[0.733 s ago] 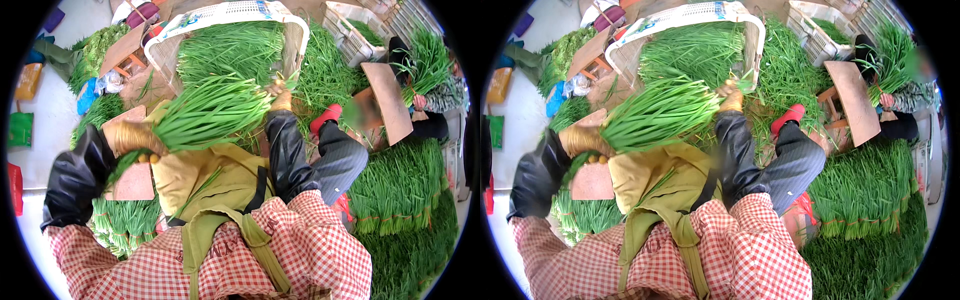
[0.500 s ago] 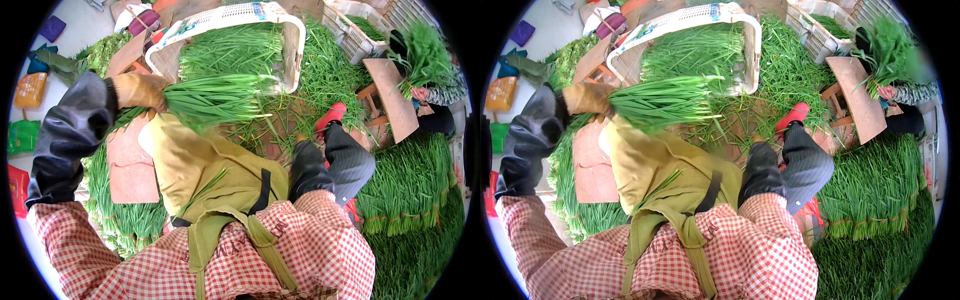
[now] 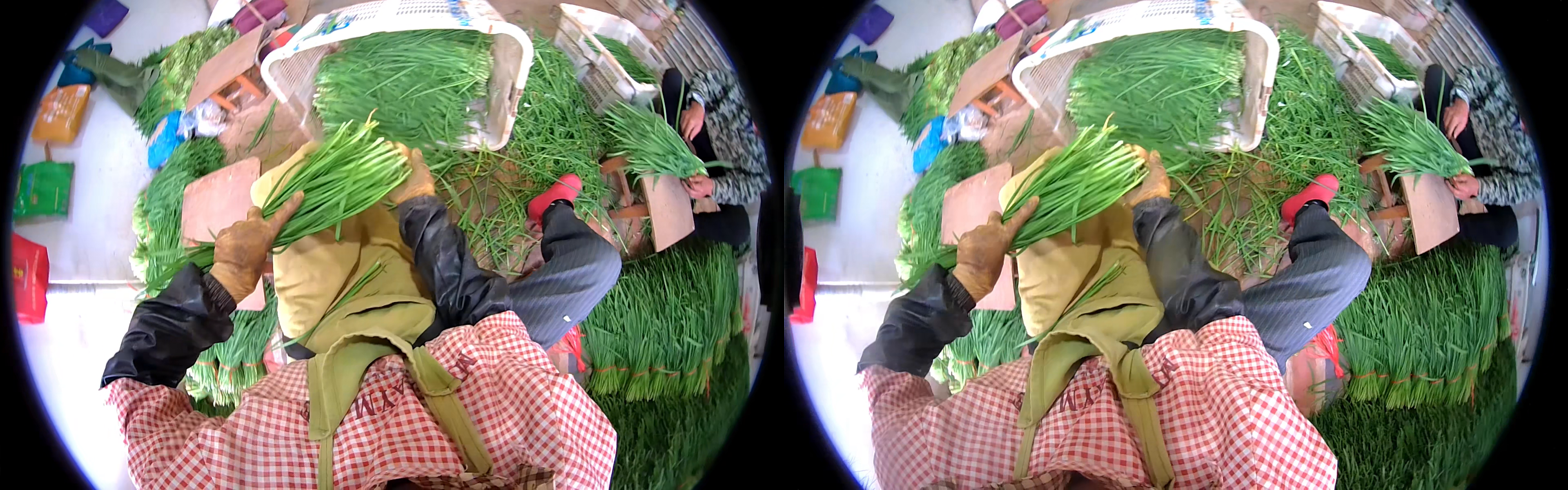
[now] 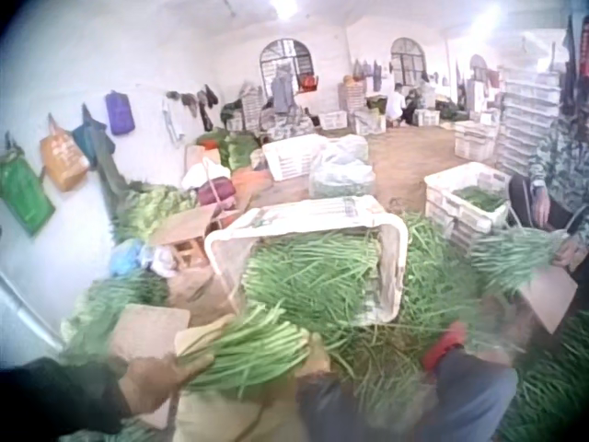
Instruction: The person sorts green chives into bunches and secures them with red ties while sitting on a low stool. The bunches are then placed into a plastic basket.
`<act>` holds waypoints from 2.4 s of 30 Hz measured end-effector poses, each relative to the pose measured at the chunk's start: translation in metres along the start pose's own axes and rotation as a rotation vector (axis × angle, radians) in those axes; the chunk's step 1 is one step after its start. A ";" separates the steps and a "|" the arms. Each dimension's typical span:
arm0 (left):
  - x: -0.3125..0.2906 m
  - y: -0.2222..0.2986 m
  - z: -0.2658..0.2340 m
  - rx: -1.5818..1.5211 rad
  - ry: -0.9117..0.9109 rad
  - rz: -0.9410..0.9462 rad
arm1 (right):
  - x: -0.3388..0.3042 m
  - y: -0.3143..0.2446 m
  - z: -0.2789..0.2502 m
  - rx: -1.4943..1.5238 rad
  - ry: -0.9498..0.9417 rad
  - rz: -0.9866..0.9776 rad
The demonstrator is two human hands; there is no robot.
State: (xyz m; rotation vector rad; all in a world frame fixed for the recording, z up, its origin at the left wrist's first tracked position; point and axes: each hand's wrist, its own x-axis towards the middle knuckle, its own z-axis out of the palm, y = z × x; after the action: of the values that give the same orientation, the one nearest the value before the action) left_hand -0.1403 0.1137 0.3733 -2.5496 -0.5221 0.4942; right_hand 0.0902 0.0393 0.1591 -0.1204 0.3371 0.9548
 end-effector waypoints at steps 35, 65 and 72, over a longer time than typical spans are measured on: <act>-0.053 -0.023 0.134 -0.573 0.178 -0.042 | -0.087 -0.004 0.057 -1.132 -0.253 0.657; 0.036 -0.100 -0.097 -0.968 -0.681 0.161 | -0.072 -0.191 0.020 -1.274 0.266 -0.889; -0.013 -0.102 0.022 -1.777 -0.994 -0.156 | -0.114 -0.039 0.092 -1.946 -0.564 -0.697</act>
State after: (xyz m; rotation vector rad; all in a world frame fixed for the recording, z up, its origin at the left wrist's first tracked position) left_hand -0.1888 0.1990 0.4118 -3.3848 -2.3084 1.8896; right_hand 0.0828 -0.0486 0.2820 -1.5784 -1.2006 0.2649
